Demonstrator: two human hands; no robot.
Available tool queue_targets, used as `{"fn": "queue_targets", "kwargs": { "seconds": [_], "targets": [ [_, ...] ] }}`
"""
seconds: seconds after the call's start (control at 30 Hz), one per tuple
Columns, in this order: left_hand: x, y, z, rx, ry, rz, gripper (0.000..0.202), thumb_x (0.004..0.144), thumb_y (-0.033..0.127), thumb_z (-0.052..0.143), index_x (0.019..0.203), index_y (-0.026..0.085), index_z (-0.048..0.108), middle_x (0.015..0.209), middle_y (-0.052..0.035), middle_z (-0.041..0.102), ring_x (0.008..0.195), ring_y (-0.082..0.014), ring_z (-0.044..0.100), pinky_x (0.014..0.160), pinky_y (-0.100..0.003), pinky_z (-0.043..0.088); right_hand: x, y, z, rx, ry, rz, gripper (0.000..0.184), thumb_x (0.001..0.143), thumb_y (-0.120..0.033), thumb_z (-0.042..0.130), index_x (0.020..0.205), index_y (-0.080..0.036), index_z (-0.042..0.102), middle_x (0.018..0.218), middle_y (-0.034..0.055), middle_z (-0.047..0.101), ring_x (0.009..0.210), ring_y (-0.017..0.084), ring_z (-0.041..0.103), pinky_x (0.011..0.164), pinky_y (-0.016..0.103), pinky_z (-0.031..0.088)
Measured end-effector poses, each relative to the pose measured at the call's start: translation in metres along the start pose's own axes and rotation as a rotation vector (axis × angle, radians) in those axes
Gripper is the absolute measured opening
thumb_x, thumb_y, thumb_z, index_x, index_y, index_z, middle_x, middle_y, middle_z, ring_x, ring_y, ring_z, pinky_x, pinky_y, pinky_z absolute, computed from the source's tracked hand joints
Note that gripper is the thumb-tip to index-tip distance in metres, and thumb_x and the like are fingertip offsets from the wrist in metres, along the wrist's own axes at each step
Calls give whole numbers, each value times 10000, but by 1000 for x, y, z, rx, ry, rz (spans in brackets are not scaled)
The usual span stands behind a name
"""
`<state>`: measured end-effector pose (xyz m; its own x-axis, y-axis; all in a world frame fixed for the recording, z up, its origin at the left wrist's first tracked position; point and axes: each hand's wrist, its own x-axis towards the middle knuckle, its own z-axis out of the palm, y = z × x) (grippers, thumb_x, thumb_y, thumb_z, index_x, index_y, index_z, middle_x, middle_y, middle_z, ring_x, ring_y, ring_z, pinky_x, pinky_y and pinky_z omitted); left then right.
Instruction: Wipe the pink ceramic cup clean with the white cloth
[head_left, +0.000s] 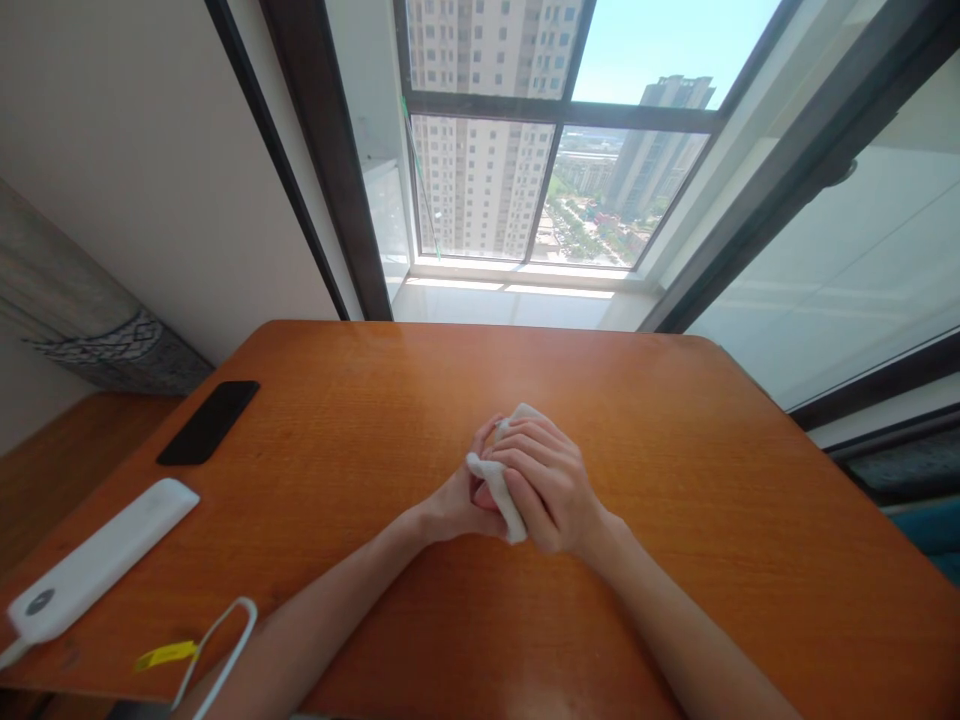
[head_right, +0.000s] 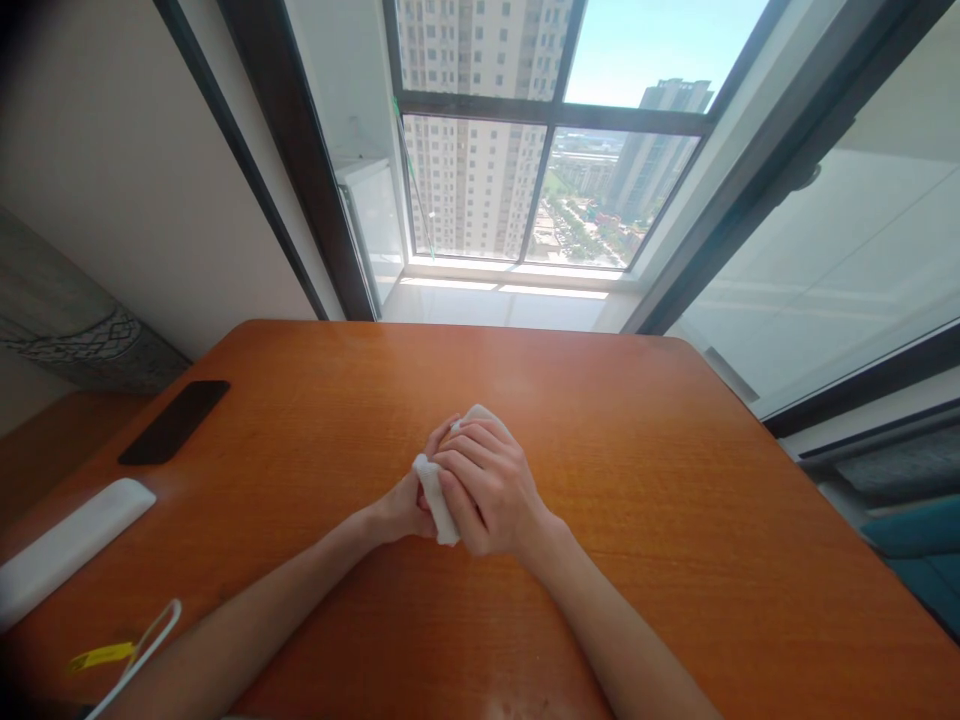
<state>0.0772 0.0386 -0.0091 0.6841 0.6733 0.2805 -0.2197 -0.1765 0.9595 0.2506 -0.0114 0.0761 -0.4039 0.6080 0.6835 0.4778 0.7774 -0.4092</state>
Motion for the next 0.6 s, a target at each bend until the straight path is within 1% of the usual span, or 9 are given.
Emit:
{"fn": "queue_targets", "kwargs": {
  "seconds": [0.07,0.17,0.23,0.3,0.37,0.43,0.47,0.53,0.6],
  "targets": [
    [-1,1,0,-43,34,-54,1387,609,423,997,1726,349,177,1661,-93,501,1604,-473,373,1371,-683,182,-4,6,6,173,30,140,304,1083,-284,441,1062,-224,738,1015,88,776,961,267,684,982,471,505],
    [-4,3,-1,-181,47,-161,1392,659,535,980,1740,294,136,1559,-142,591,1481,-457,533,1299,-684,333,-14,19,16,500,154,486,432,1117,-455,431,898,-224,722,848,45,703,774,216,618,780,372,519],
    [-7,4,-1,-230,55,-182,1440,655,563,988,1749,271,98,1579,-167,567,1466,-449,541,1283,-656,361,-19,26,24,668,263,686,471,1070,-568,511,804,-225,695,747,19,645,676,194,543,665,335,487],
    [-8,3,-1,-224,56,-162,1480,639,563,1002,1753,271,72,1626,-178,519,1506,-448,495,1304,-635,330,-22,32,30,763,350,788,478,980,-640,619,759,-223,695,715,13,638,656,191,513,641,327,480],
    [-10,1,-1,-203,50,-141,1480,635,581,999,1754,278,80,1662,-181,475,1539,-454,451,1315,-630,307,-23,36,35,808,397,827,469,884,-663,711,735,-218,704,722,17,654,675,194,518,658,326,491],
    [-10,1,-2,-185,44,-135,1458,635,603,992,1752,288,110,1700,-180,421,1560,-459,421,1321,-628,300,-24,38,37,815,424,843,465,842,-660,747,719,-213,697,724,17,656,677,189,520,656,320,492],
    [-9,1,-2,-176,45,-135,1446,633,611,990,1750,289,131,1709,-178,408,1565,-459,414,1325,-625,297,-24,37,36,800,421,837,463,864,-653,729,727,-212,695,727,17,655,673,187,523,652,318,492],
    [-8,4,-3,-175,46,-134,1419,635,629,983,1743,282,167,1692,-174,432,1556,-455,429,1328,-627,296,-23,33,32,719,366,763,451,983,-607,616,798,-207,710,762,25,669,685,190,551,676,327,507],
    [-6,7,-4,-163,42,-112,1390,646,630,975,1736,267,193,1644,-164,492,1541,-450,454,1336,-643,285,-20,24,24,566,240,574,422,1091,-495,475,940,-203,740,891,58,729,804,222,638,813,373,547]
  ]
}}
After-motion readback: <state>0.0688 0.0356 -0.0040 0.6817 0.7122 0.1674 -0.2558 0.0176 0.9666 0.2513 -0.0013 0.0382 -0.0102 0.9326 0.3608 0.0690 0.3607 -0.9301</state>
